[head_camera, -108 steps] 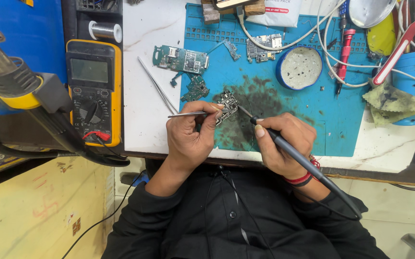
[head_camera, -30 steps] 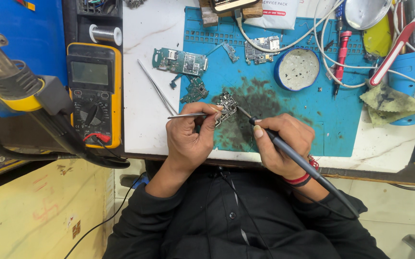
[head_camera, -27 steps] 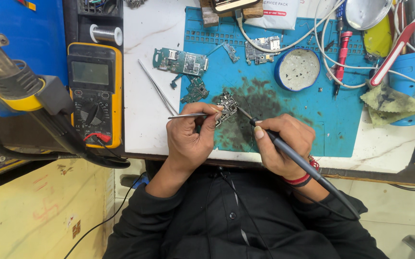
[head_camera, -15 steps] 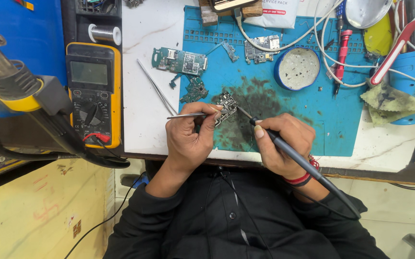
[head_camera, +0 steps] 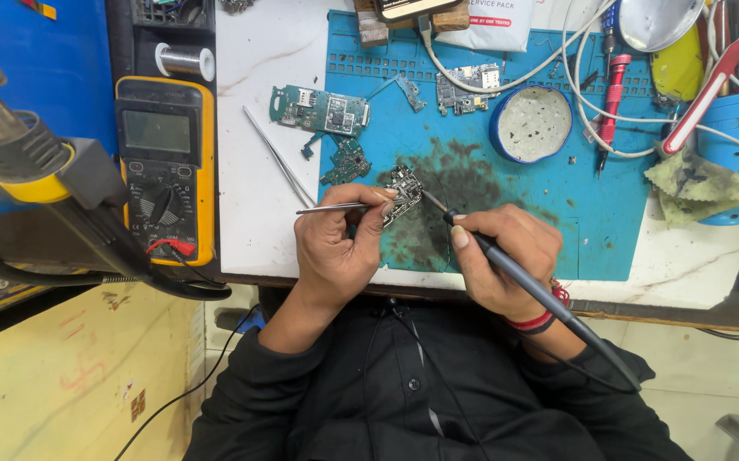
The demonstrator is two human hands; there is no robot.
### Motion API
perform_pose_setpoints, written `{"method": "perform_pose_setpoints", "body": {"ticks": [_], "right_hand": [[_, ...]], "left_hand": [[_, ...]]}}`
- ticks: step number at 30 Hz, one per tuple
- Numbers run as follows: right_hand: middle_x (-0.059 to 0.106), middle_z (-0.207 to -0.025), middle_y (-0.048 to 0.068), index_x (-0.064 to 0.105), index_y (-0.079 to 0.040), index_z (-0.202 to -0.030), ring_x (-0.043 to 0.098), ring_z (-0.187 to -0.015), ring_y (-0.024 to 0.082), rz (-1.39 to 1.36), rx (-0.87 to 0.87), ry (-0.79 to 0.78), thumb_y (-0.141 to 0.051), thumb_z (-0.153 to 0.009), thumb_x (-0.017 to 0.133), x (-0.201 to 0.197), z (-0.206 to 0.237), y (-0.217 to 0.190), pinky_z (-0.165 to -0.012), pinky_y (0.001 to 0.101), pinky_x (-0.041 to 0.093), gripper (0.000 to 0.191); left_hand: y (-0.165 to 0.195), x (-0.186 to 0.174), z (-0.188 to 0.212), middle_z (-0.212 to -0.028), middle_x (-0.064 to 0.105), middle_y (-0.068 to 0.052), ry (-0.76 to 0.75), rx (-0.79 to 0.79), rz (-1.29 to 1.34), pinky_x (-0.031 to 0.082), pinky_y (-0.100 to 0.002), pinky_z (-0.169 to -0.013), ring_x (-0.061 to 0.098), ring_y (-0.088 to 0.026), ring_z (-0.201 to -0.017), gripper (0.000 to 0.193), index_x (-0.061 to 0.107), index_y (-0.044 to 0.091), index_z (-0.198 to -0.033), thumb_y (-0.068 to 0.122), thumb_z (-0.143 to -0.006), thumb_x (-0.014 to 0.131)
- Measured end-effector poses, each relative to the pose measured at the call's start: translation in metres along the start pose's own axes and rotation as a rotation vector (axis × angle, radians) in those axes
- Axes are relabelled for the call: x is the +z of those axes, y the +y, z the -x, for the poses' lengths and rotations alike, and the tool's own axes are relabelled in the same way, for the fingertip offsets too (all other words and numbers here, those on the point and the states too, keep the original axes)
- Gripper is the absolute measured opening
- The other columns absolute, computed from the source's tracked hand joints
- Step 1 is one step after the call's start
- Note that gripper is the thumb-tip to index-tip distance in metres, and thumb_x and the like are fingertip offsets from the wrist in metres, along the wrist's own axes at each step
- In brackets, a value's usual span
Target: The person uses a soldering iron and tweezers to reflow or attach components on a small circuit board. They hold the board steady with tweezers while applying heat and solder to specific points on the board surface.
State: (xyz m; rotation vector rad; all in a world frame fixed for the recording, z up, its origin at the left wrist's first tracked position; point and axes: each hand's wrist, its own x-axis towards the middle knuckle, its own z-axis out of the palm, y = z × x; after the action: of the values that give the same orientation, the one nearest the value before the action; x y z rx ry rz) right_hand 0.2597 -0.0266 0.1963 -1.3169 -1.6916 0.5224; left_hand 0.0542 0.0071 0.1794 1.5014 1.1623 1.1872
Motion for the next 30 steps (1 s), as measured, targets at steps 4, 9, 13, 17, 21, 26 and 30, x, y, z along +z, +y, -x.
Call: {"method": "perform_pose_setpoints", "body": {"ticks": [4,9,13,17,21,26,30], "right_hand": [[0.068,-0.079,0.011,0.068,-0.001,-0.096,0.061,-0.063,0.02,0.015,0.011,0.008,0.001,-0.089,0.073,0.0003,0.0001,-0.0001,-0.059,0.0313,0.044,0.009],[0.067,-0.077,0.009,0.068,-0.001,-0.095,0.061,-0.062,0.02,-0.001,0.011,0.012,0.001,-0.089,0.073,0.0009,-0.0003,-0.0005,-0.058,0.0312,0.044,0.009],[0.065,-0.074,0.009,0.068,-0.001,-0.096,0.061,-0.062,0.02,-0.005,0.007,0.019,0.001,-0.089,0.074,0.0014,-0.0002,0.0003,-0.058,0.0316,0.043,0.009],[0.066,-0.078,0.01,0.068,-0.001,-0.098,0.061,-0.062,0.02,-0.002,0.026,0.033,0.0,-0.091,0.073,0.0006,0.0009,0.0013,-0.059,0.0316,0.043,0.009],[0.069,-0.085,0.012,0.068,0.0,-0.103,0.064,-0.067,0.02,0.009,0.02,0.048,-0.003,-0.094,0.075,0.0015,0.001,0.0028,-0.062,0.0314,0.046,0.012],[0.071,-0.093,0.013,0.068,0.0,-0.108,0.067,-0.072,0.022,0.027,-0.002,0.066,-0.006,-0.096,0.077,0.0039,-0.0001,0.0047,-0.065,0.0315,0.049,0.016],[0.072,-0.098,0.014,0.067,-0.001,-0.112,0.071,-0.079,0.024,0.055,-0.017,0.066,-0.009,-0.096,0.08,0.0053,-0.0011,0.0063,-0.069,0.0323,0.053,0.021]], "left_hand": [[-0.0002,0.0,0.0003,-0.104,0.077,-0.01,-0.001,0.002,-0.003,0.048,-0.02,-0.06,0.06,-0.003,-0.069,0.008,0.063,0.0,-0.106,-0.004,-0.102,0.068],[-0.0001,-0.0001,-0.0004,-0.103,0.077,-0.009,0.002,-0.006,-0.01,0.045,-0.02,-0.057,0.056,-0.002,-0.063,0.008,0.063,0.001,-0.105,-0.002,-0.101,0.069],[0.0,-0.001,-0.0008,-0.104,0.077,-0.009,0.003,0.02,-0.017,0.045,-0.02,-0.057,0.056,-0.002,-0.064,0.009,0.061,0.001,-0.107,-0.002,-0.102,0.068],[-0.001,-0.0005,-0.0021,-0.102,0.077,-0.009,0.01,0.014,-0.022,0.047,-0.02,-0.059,0.058,-0.003,-0.067,0.01,0.062,0.001,-0.107,-0.002,-0.101,0.07],[-0.0023,-0.0007,-0.0034,-0.104,0.077,-0.009,0.01,0.022,-0.001,0.051,-0.02,-0.065,0.063,-0.004,-0.074,0.01,0.062,0.001,-0.108,-0.001,-0.102,0.069],[-0.0032,-0.001,-0.0048,-0.104,0.077,-0.009,0.021,0.007,0.052,0.05,-0.019,-0.065,0.061,-0.003,-0.075,0.009,0.063,0.001,-0.109,0.001,-0.103,0.069],[-0.0048,-0.0017,-0.006,-0.104,0.078,-0.008,0.029,0.011,0.049,0.046,-0.019,-0.061,0.058,-0.001,-0.069,0.01,0.063,0.001,-0.11,0.002,-0.103,0.07]]}}
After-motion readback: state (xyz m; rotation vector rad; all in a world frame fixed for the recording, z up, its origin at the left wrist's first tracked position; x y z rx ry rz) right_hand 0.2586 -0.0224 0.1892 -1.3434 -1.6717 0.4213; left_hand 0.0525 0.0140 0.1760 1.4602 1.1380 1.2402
